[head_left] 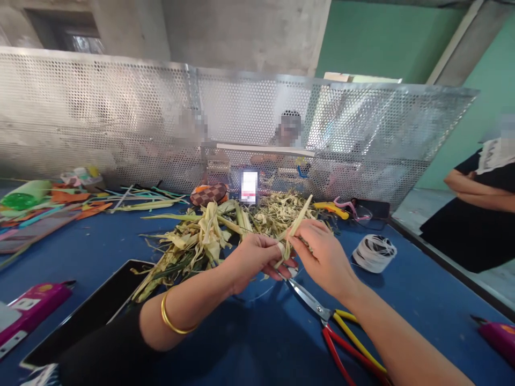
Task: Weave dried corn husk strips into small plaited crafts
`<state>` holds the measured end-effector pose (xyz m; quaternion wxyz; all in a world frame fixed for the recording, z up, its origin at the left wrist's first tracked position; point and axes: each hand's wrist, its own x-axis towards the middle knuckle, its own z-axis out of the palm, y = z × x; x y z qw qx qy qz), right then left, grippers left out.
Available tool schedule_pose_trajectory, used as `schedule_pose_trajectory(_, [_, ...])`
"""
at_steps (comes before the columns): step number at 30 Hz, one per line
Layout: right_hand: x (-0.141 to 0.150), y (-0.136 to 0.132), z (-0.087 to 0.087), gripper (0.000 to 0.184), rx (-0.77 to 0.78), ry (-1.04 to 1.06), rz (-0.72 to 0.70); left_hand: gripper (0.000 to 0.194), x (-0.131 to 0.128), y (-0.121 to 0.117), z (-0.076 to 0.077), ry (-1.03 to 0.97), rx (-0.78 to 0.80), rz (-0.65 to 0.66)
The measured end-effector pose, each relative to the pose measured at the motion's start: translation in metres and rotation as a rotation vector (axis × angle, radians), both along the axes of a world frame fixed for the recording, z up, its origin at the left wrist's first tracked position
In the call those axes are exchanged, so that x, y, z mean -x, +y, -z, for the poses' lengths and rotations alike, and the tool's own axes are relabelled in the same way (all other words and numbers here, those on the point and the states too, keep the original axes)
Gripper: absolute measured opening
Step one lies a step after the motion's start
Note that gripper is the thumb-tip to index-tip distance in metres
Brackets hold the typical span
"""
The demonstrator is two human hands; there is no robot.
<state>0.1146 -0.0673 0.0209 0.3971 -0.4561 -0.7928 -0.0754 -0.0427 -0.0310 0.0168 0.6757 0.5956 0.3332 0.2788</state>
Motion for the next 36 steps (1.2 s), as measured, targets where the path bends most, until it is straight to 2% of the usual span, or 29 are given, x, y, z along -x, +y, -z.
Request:
schedule_pose_trajectory(3, [0.002,0.000,0.004,0.022,0.060,-0.028,0.138,0.022,0.001,0.000,-0.003,-0.002,0.007,0.018])
schedule_pose_trajectory(6, [0.004,-0.002,0.007,0.021,0.160,0.072,0.226,0.020,0.001,0.001,-0.005,-0.012,0.025,0.024])
schedule_pose_trajectory(13, [0.002,0.004,0.011,0.025,0.369,0.278,0.236,0.021,0.002,0.000,-0.004,-0.011,0.048,0.073])
schedule_pose_trajectory(18, [0.000,0.006,0.011,0.023,0.454,0.278,0.236,0.016,0.001,0.000,-0.001,0.029,0.029,0.047])
schedule_pose_trajectory(21, [-0.008,0.001,0.001,0.016,0.542,0.273,0.138,0.015,0.001,0.003,-0.002,0.008,0.066,-0.020])
schedule_pose_trajectory(24, [-0.019,-0.008,-0.015,0.026,0.695,0.280,-0.104,0.015,0.003,0.007,-0.003,-0.028,0.093,-0.048])
schedule_pose_trajectory(27, [-0.023,-0.016,-0.027,0.027,0.829,0.255,-0.319,0.013,0.005,0.009,-0.003,-0.044,0.089,-0.030])
schedule_pose_trajectory(30, [-0.018,-0.017,-0.027,0.021,0.745,0.291,-0.366,0.013,0.005,0.009,-0.001,-0.052,0.106,-0.024])
schedule_pose_trajectory(33, [-0.011,-0.013,-0.019,0.013,0.485,0.371,-0.302,0.011,0.004,0.009,0.000,-0.052,0.132,-0.008])
schedule_pose_trajectory(36, [-0.006,-0.009,-0.010,0.014,0.261,0.527,-0.260,0.016,0.004,0.008,-0.001,-0.038,0.165,0.020])
